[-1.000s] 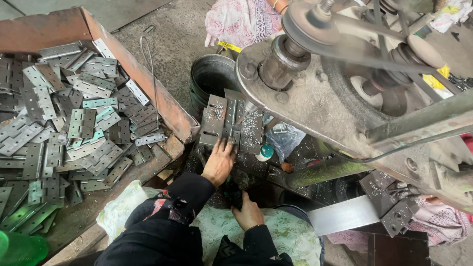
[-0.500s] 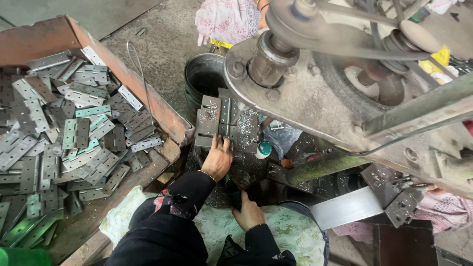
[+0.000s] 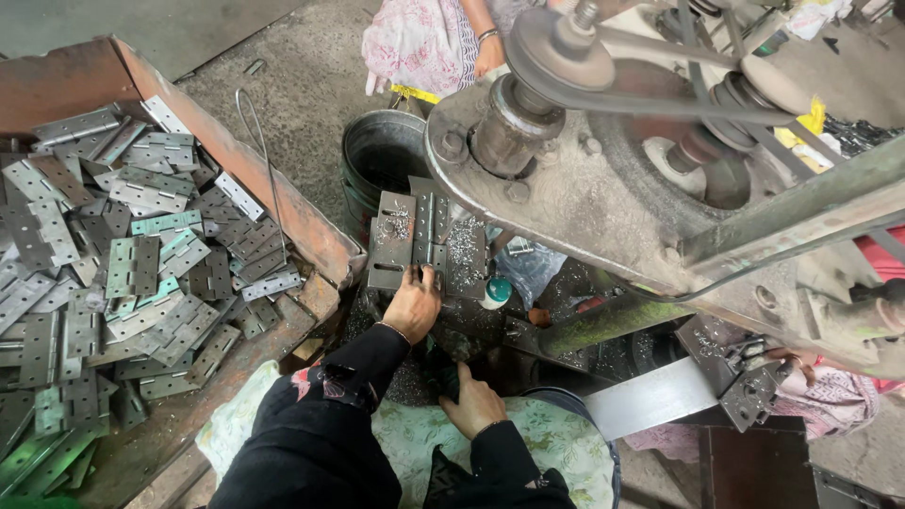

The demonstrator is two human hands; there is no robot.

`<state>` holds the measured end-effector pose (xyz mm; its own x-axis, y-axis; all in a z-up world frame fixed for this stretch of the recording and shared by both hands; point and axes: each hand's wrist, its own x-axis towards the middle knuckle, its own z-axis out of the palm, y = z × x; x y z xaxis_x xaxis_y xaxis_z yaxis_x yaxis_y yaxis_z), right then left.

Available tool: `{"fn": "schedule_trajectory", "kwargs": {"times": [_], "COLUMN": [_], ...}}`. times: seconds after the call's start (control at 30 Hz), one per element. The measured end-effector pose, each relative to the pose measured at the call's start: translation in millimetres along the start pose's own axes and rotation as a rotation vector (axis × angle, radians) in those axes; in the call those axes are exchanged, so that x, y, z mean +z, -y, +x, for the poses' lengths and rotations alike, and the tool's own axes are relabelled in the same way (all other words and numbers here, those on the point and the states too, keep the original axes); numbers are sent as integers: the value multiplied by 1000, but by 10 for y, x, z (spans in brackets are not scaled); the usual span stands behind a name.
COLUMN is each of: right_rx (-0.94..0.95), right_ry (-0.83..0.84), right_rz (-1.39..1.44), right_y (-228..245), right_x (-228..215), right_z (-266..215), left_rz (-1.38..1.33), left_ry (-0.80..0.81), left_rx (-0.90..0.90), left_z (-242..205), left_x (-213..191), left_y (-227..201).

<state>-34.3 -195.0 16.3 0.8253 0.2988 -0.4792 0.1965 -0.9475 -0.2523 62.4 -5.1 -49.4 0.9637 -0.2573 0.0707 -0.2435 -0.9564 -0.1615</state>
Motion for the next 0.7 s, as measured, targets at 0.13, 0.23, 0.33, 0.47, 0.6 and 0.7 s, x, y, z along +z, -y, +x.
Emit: {"fn": "schedule_trajectory", "kwargs": {"times": [0.13, 0.23, 0.33, 0.47, 0.6, 0.7], "right_rx": [-12, -120, -182, -156, -154, -152], "right_ry": [16, -43, -151, -171, -168, -190], "right_rz": [-41, -102, -136, -194, -273, -303], "right_y": [-41, -16, 55, 222, 331, 274], "right_x": [-6, -79, -205, -324, -332, -272], "right_z": [-12, 41, 213, 500, 662, 660], "left_rz": [22, -23, -51, -37, -87, -50], "left_ry": [34, 64, 11, 31, 218, 224], "left_rx": [-32, -30, -90, -158, -204, -167], "left_z": [-79, -200, -311, -431, -528, -583], "left_x": [-31, -129, -233, -419, -586, -596], "left_y": [-84, -129, -116, -42, 38, 24]}}
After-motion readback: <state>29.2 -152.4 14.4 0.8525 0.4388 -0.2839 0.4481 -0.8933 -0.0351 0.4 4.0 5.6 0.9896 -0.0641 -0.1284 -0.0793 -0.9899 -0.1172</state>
